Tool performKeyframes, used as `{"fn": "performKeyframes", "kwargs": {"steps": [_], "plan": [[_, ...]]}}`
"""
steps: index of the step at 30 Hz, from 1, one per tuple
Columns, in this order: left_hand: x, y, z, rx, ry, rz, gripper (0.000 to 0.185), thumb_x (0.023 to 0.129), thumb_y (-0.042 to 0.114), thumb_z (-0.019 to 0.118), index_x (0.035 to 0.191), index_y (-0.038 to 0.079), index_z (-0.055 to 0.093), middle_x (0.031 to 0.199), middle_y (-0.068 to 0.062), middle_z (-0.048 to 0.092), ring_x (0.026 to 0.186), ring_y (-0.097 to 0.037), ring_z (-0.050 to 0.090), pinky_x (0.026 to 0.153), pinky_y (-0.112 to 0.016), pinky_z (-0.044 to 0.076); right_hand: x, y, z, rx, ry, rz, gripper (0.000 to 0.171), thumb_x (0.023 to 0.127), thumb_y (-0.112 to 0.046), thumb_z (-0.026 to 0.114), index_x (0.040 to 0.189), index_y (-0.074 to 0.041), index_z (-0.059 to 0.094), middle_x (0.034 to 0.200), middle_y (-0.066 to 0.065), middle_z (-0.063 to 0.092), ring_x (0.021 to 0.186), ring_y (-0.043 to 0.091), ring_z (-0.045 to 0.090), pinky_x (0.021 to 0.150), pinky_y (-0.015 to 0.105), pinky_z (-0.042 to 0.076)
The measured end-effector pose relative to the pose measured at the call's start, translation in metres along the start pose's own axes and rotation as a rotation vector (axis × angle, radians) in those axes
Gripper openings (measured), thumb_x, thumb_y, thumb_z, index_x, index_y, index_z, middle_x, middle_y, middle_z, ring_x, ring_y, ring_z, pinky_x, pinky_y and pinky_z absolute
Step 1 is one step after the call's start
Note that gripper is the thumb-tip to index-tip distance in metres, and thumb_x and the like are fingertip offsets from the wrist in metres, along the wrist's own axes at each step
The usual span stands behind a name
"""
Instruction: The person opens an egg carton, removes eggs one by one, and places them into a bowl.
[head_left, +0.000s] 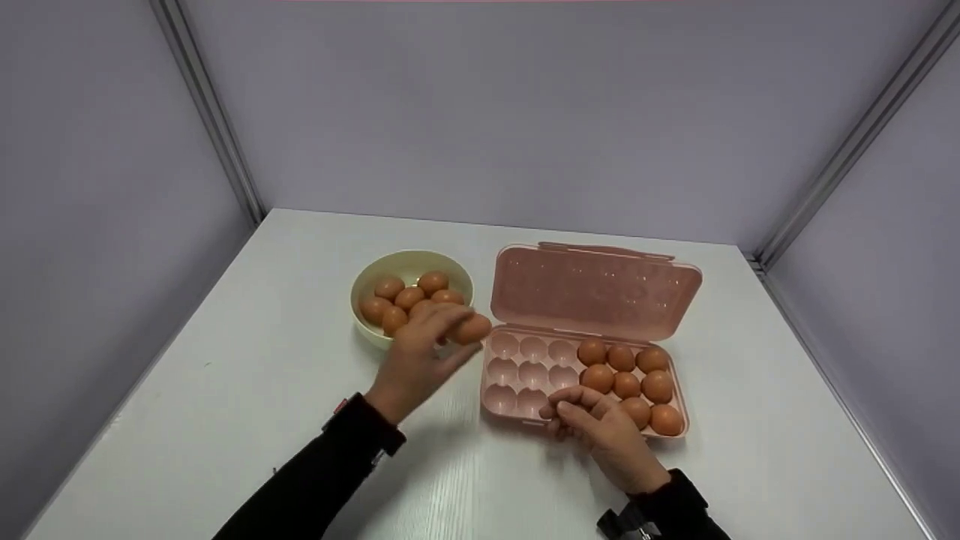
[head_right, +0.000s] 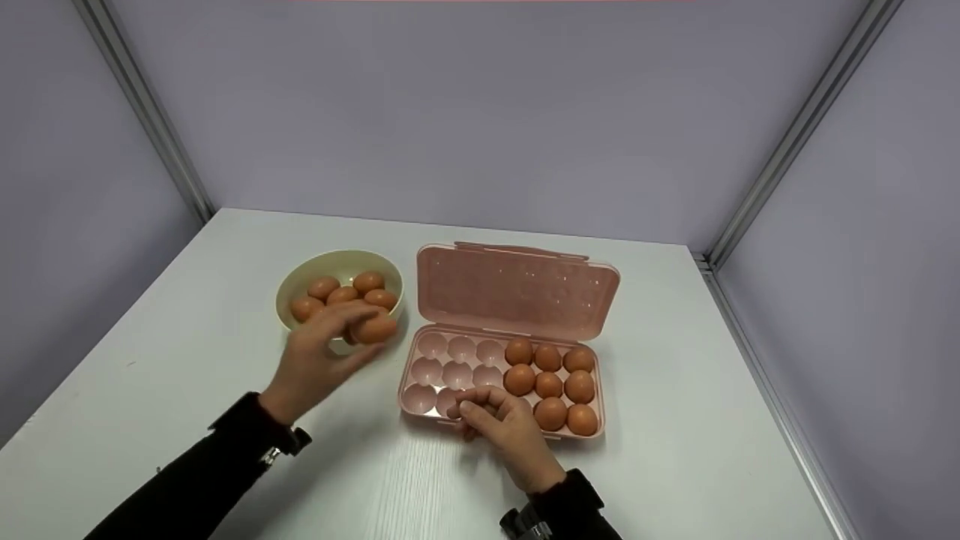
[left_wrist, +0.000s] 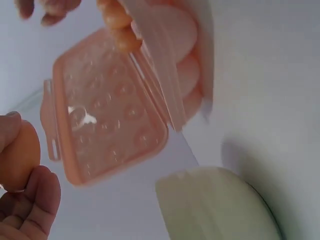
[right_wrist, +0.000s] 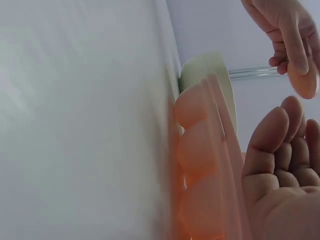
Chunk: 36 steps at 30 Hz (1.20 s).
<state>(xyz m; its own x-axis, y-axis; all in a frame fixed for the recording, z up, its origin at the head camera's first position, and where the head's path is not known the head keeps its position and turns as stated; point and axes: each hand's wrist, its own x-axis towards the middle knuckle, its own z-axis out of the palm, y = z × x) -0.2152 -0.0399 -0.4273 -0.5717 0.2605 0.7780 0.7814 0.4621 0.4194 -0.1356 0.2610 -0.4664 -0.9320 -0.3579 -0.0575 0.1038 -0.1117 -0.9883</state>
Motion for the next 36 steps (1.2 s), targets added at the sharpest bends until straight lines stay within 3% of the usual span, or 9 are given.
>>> {"fn": "performKeyframes", "kwargs": {"steps": [4, 7, 10, 13, 18, 24, 28, 36], "plan": [[0.01, -0.031, -0.02, 0.008, 0.081, -0.272, 0.047, 0.084, 0.014, 0.092, 0.126, 0.005, 0.073, 0.121, -0.011, 0.076, 0.103, -0.024, 0.069, 0.085, -0.034, 0.059, 0.003, 0.003, 0.001, -0.088, 0.044, 0.026, 0.035, 0.108, -0.021, 0.063, 0.128, 0.008, 0.059, 0.109, -0.001, 0.077, 0.095, 0.011, 0.071, 0.083, 0.026, 0.059], [0.012, -0.05, -0.03, 0.017, 0.087, -0.45, 0.048, 0.084, 0.015, 0.092, 0.127, 0.002, 0.071, 0.119, -0.015, 0.076, 0.098, -0.026, 0.069, 0.083, -0.037, 0.056, 0.003, 0.005, 0.0, -0.1, 0.053, 0.04, 0.034, 0.108, -0.022, 0.064, 0.128, 0.006, 0.06, 0.108, -0.001, 0.078, 0.094, 0.01, 0.071, 0.082, 0.026, 0.058], [0.01, -0.066, -0.032, 0.029, 0.068, -0.571, 0.049, 0.086, 0.016, 0.091, 0.128, 0.001, 0.07, 0.122, -0.019, 0.075, 0.101, -0.03, 0.071, 0.088, -0.042, 0.058, 0.004, 0.007, -0.001, -0.091, 0.06, 0.051, 0.033, 0.108, -0.022, 0.064, 0.127, 0.005, 0.061, 0.106, -0.002, 0.078, 0.093, 0.01, 0.071, 0.082, 0.026, 0.057], [0.005, -0.078, -0.031, 0.02, 0.053, -0.638, 0.048, 0.088, 0.016, 0.09, 0.129, 0.001, 0.069, 0.126, -0.02, 0.074, 0.111, -0.033, 0.071, 0.096, -0.046, 0.057, 0.004, 0.009, -0.001, -0.08, 0.063, 0.058, 0.031, 0.108, -0.023, 0.064, 0.125, 0.002, 0.062, 0.105, -0.003, 0.078, 0.092, 0.01, 0.071, 0.081, 0.026, 0.056], [0.002, -0.088, -0.029, 0.009, 0.026, -0.701, 0.047, 0.088, 0.016, 0.089, 0.13, 0.004, 0.07, 0.13, -0.016, 0.075, 0.119, -0.032, 0.07, 0.104, -0.047, 0.056, 0.005, 0.01, -0.001, -0.068, 0.065, 0.068, 0.031, 0.108, -0.024, 0.063, 0.124, 0.002, 0.062, 0.104, -0.004, 0.078, 0.091, 0.009, 0.07, 0.081, 0.026, 0.056], [0.003, -0.092, -0.025, 0.031, -0.042, -0.702, 0.049, 0.087, 0.014, 0.089, 0.131, 0.004, 0.07, 0.134, -0.016, 0.073, 0.125, -0.035, 0.068, 0.11, -0.051, 0.053, 0.005, 0.007, -0.002, -0.082, 0.072, 0.082, 0.034, 0.109, -0.025, 0.063, 0.126, 0.004, 0.062, 0.104, -0.003, 0.078, 0.091, 0.01, 0.07, 0.082, 0.026, 0.056], [0.003, -0.094, -0.024, 0.085, -0.122, -0.699, 0.047, 0.087, 0.016, 0.09, 0.128, 0.006, 0.07, 0.135, -0.014, 0.071, 0.125, -0.035, 0.067, 0.111, -0.052, 0.052, 0.006, 0.007, -0.002, -0.085, 0.067, 0.083, 0.036, 0.108, -0.026, 0.064, 0.126, 0.005, 0.062, 0.104, -0.003, 0.078, 0.092, 0.01, 0.071, 0.082, 0.027, 0.057], [0.01, -0.092, -0.024, 0.16, -0.282, -0.736, 0.059, 0.089, 0.02, 0.088, 0.141, 0.005, 0.063, 0.142, -0.017, 0.066, 0.126, -0.037, 0.066, 0.11, -0.053, 0.052, 0.004, 0.005, 0.0, -0.076, 0.079, 0.084, 0.035, 0.108, -0.025, 0.064, 0.126, 0.004, 0.062, 0.105, -0.001, 0.078, 0.091, 0.01, 0.07, 0.082, 0.026, 0.056]]}}
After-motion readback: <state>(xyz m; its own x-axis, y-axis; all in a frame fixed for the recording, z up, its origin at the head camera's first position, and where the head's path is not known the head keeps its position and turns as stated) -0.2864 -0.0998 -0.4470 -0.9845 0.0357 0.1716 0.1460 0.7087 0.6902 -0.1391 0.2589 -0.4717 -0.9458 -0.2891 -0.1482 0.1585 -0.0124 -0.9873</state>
